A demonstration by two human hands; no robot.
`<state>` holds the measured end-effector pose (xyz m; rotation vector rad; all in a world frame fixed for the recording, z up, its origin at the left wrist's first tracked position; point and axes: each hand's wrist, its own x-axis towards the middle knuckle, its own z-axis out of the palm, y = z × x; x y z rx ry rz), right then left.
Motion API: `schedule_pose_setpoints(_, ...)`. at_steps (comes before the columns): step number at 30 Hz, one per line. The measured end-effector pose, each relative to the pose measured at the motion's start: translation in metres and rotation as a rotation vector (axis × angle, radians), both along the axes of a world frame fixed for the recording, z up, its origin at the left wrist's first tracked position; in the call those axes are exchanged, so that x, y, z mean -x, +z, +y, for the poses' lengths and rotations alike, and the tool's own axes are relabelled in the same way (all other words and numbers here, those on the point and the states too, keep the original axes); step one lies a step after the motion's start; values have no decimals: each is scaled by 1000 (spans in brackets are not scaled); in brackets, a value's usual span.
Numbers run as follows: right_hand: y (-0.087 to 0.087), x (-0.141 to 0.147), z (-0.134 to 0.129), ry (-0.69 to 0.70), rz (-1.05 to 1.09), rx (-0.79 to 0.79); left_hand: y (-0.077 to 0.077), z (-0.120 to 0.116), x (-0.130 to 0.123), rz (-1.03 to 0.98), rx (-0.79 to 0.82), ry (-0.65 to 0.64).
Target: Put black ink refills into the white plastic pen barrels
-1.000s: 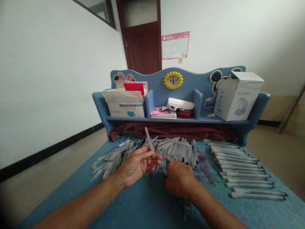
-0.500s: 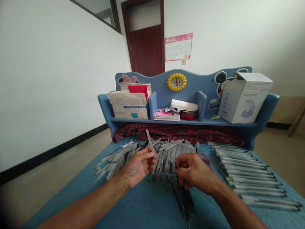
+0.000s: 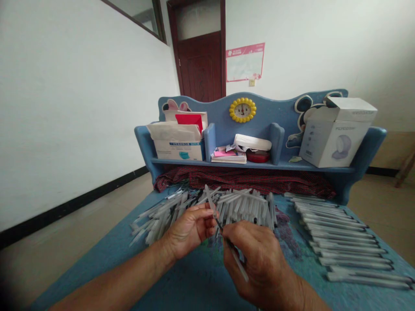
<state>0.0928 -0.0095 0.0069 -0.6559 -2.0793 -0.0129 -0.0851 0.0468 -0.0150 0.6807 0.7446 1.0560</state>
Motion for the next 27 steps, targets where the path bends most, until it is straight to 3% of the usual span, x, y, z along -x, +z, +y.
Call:
schedule_pose_setpoints(6,-3,4,2,39,-11,-25,3,-3,-1,-37,14,-7)
schedule_pose_setpoints(20,-12,3,6,-15,-87,-68,5,-8,-4,-88,29,-11)
schedule_pose_setpoints(27,-13,1,10,-21,-154,-178,2,-5,-5,-79,58,-4)
